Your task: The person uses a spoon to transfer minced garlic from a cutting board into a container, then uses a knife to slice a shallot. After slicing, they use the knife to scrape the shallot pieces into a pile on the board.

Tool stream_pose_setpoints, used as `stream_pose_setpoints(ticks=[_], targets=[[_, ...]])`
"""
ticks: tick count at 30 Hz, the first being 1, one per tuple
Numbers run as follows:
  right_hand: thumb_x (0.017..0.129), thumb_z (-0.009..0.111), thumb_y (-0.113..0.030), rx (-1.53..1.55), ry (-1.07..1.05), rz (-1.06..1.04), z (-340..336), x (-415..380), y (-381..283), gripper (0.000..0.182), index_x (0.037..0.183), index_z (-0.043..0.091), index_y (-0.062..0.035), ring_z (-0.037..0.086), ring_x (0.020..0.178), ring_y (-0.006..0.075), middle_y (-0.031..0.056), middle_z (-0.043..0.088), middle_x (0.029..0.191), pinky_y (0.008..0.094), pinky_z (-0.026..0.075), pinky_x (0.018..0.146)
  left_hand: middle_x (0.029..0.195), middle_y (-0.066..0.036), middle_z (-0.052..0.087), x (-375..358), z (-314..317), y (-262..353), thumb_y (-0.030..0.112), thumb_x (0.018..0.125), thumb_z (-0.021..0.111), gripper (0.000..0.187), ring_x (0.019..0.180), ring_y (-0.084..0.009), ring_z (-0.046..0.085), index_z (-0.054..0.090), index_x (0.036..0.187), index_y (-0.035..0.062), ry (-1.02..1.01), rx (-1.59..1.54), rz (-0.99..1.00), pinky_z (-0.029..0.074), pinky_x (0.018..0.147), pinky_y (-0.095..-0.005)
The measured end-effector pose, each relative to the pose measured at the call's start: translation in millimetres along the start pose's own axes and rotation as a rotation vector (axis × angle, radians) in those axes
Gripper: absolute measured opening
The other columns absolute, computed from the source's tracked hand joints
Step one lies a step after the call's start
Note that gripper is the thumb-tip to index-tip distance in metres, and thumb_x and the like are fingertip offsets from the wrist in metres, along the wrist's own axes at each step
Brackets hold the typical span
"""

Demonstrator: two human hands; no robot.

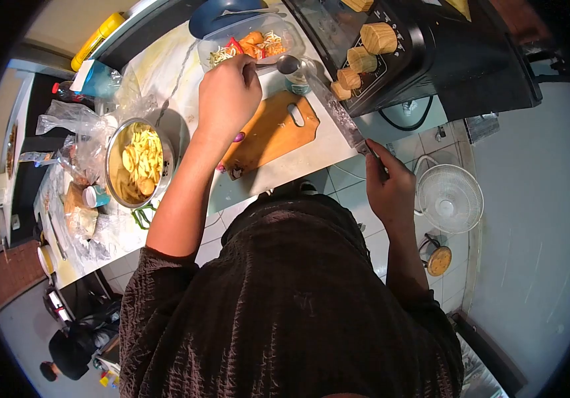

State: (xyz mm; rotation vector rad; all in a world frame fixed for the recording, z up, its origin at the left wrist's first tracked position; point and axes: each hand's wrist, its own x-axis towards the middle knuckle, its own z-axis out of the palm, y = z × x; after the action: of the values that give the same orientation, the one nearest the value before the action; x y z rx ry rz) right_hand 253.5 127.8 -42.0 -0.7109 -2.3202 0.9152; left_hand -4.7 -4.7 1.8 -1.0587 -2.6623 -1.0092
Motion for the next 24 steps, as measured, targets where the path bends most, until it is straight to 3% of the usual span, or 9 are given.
stream_pose_setpoints(ticks=[13, 16, 19, 21, 24], targets=[[0.09, 0.067, -0.007, 0.002, -0.051, 0.091, -7.3, 0.9, -7.6, 0.024, 0.113, 0.071, -0.0038, 0.068, 0.066, 0.0277, 0.0171, 0.068, 0.079, 0.0357, 0.052, 0.061, 0.086, -0.023, 0.069, -4.7, -1.2, -1.1, 0.008, 0.087, 0.059, 0.015, 0.079, -0.0404, 0.067, 0.07, 0.093, -0.0001, 0.046, -0.059, 0.027, 0.053, 0.073, -0.0462], [0.09, 0.067, -0.007, -0.06, -0.019, -0.02, -7.6, -1.4, -2.2, 0.024, 0.114, 0.071, -0.004, 0.068, 0.066, 0.0263, 0.0165, 0.067, 0.079, 0.036, 0.052, 0.061, 0.083, -0.022, 0.068, -13.6, -6.6, -6.2, 0.01, 0.089, 0.059, 0.016, 0.077, -0.0387, 0.068, 0.071, 0.095, 0.0006, 0.125, -0.067, 0.005, 0.053, 0.072, -0.0445], [0.091, 0.066, -0.007, 0.038, -0.06, 0.057, -13.8, -12.6, -3.9, 0.025, 0.116, 0.07, -0.0044, 0.067, 0.066, 0.0242, 0.0156, 0.067, 0.079, 0.0353, 0.052, 0.06, 0.078, -0.02, 0.069, -34.8, -24.4, -11.2, 0.013, 0.089, 0.061, 0.018, 0.073, -0.035, 0.07, 0.071, 0.098, 0.0006, 0.051, -0.115, -0.231, 0.053, 0.07, -0.0399], [0.092, 0.065, -0.007, 0.027, -0.217, 0.182, -15.4, -22.1, 0.5, 0.025, 0.116, 0.07, -0.0048, 0.065, 0.064, 0.0221, 0.0143, 0.066, 0.078, 0.0344, 0.051, 0.059, 0.077, -0.021, 0.068, -53.7, -27.1, -27.3, 0.013, 0.089, 0.061, 0.018, 0.072, -0.0346, 0.07, 0.071, 0.098, 0.0005, 0.019, -0.105, -0.239, 0.053, 0.069, -0.0397], [0.092, 0.064, -0.008, -0.003, -0.234, 0.124, -7.0, -36.2, 8.8, 0.024, 0.116, 0.07, -0.0054, 0.064, 0.062, 0.0226, 0.0135, 0.065, 0.078, 0.0342, 0.05, 0.058, 0.076, -0.022, 0.067, -78.5, -21.9, -44.3, 0.011, 0.089, 0.061, 0.017, 0.07, -0.0362, 0.069, 0.071, 0.097, 0.0009, -0.041, -0.072, -0.271, 0.053, 0.067, -0.0405]])
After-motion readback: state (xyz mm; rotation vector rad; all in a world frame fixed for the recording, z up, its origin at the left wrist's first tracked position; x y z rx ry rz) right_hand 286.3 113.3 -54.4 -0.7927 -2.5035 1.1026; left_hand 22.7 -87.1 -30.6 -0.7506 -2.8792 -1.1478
